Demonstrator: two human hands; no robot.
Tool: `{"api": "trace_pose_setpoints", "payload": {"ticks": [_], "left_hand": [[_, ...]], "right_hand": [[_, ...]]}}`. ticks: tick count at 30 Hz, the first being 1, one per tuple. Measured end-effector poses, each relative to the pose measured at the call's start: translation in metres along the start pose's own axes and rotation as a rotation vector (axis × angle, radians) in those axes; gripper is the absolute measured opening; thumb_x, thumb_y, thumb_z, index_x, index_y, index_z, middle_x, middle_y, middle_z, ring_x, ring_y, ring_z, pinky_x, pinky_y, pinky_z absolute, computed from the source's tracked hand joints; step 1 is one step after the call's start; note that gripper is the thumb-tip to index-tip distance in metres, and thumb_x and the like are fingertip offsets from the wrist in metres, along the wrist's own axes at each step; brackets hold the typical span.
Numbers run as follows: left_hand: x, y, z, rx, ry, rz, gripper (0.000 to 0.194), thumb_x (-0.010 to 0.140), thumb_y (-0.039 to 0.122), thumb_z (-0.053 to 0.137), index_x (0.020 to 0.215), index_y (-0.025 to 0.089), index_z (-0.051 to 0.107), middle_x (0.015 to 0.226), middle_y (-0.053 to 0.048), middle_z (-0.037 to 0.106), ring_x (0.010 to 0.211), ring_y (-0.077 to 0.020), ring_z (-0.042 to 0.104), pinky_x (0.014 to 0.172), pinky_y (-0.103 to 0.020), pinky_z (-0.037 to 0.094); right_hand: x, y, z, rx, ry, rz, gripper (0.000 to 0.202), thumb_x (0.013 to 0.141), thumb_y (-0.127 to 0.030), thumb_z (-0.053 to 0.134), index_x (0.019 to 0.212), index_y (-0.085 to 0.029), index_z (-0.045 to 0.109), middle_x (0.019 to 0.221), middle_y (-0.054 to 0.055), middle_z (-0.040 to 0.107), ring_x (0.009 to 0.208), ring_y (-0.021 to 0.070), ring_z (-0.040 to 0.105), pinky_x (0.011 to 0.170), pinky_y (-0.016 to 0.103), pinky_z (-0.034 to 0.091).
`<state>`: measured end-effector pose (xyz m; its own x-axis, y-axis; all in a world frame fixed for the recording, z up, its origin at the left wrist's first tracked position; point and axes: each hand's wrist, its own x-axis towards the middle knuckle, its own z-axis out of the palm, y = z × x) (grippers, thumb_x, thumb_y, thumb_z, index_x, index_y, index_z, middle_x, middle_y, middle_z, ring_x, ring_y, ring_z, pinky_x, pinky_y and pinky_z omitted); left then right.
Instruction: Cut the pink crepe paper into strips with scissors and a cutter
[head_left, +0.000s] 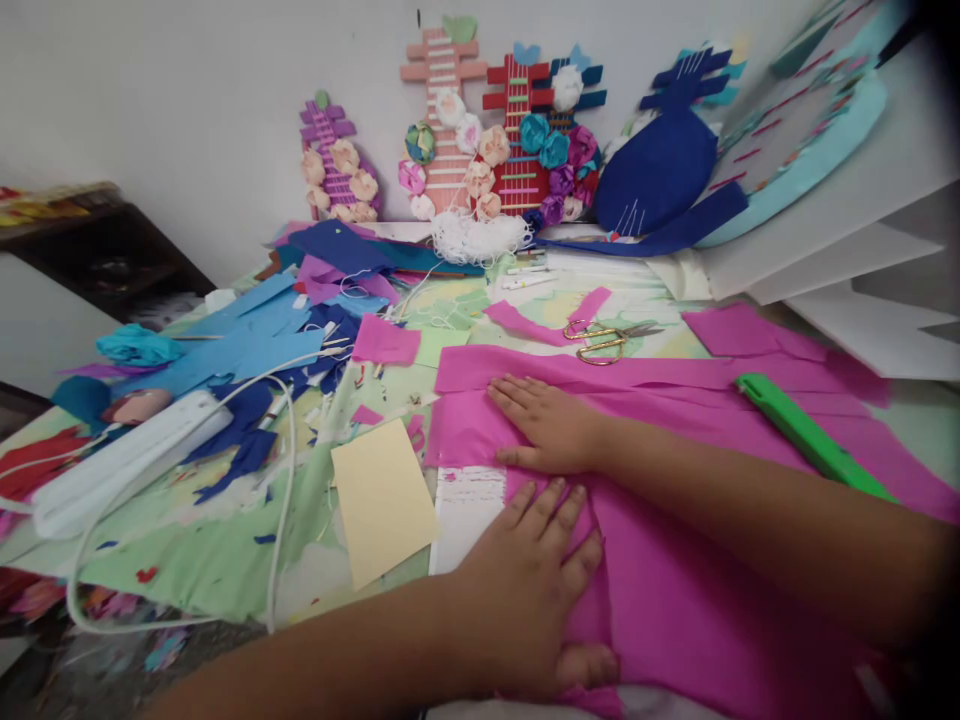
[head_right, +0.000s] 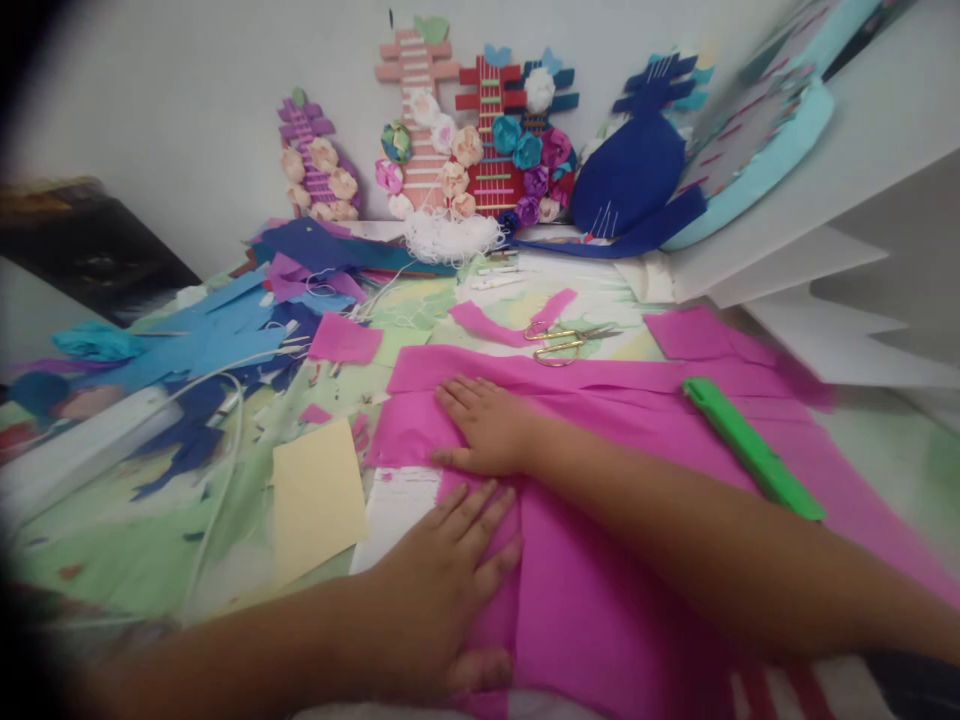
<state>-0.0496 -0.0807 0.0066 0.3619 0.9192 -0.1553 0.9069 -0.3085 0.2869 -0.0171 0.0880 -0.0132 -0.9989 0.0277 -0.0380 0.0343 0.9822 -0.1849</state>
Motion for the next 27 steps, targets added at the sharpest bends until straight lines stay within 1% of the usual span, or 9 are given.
{"api": "trace_pose_setpoints", "payload": {"ticks": [4,8,12,16,22,27], "left_hand": [[0.0,0.001,0.001,-0.001,0.01,-0.012,0.074,0.08,0.062,0.024,0.131,0.009,0.027,0.138,-0.021,0.014,0.126,-0.0345,0.007,0.099,-0.05,0.012],[0.001,0.003,0.002,0.018,0.001,-0.026,0.073,0.08,0.061,0.027,0.13,0.008,0.029,0.138,-0.021,0.013,0.126,-0.0353,0.006,0.099,-0.051,0.011],[0.0,0.006,0.004,0.031,0.021,-0.025,0.072,0.081,0.059,0.026,0.13,0.007,0.029,0.137,-0.022,0.013,0.126,-0.0354,0.006,0.099,-0.051,0.009],[-0.002,0.009,0.005,0.041,0.011,-0.041,0.069,0.081,0.057,0.025,0.131,0.008,0.028,0.138,-0.021,0.012,0.126,-0.0357,0.004,0.099,-0.052,0.009],[-0.005,0.012,0.009,0.037,0.029,-0.066,0.068,0.081,0.056,0.028,0.13,0.009,0.029,0.138,-0.023,0.01,0.126,-0.0345,0.002,0.099,-0.051,0.007],[-0.007,0.012,0.01,0.031,0.057,-0.068,0.066,0.081,0.054,0.029,0.13,0.01,0.03,0.138,-0.022,0.011,0.126,-0.0351,0.001,0.099,-0.052,0.008]], "right_hand": [[0.002,0.003,-0.002,-0.013,-0.004,0.002,0.08,0.079,-0.062,0.013,0.135,-0.006,0.018,0.14,0.015,0.015,0.129,0.0248,0.012,0.105,0.038,0.011],[0.003,0.0,-0.002,-0.016,-0.006,0.022,0.075,0.081,-0.058,0.011,0.135,-0.006,0.018,0.14,0.015,0.018,0.128,0.025,0.016,0.104,0.039,0.013],[0.005,0.001,-0.002,-0.024,0.007,0.037,0.072,0.082,-0.056,0.014,0.134,-0.006,0.021,0.139,0.014,0.021,0.127,0.0249,0.019,0.104,0.039,0.016],[0.007,0.002,0.0,-0.039,0.004,0.044,0.07,0.082,-0.055,0.016,0.135,-0.009,0.021,0.139,0.012,0.021,0.127,0.0245,0.019,0.104,0.039,0.016],[0.01,0.002,0.003,-0.07,0.022,0.049,0.064,0.084,-0.048,0.017,0.134,-0.008,0.024,0.139,0.011,0.024,0.127,0.0223,0.022,0.103,0.037,0.016],[0.01,0.004,0.005,-0.061,0.039,0.057,0.065,0.083,-0.051,0.015,0.134,-0.011,0.024,0.138,0.01,0.025,0.126,0.024,0.022,0.103,0.039,0.017]]}}
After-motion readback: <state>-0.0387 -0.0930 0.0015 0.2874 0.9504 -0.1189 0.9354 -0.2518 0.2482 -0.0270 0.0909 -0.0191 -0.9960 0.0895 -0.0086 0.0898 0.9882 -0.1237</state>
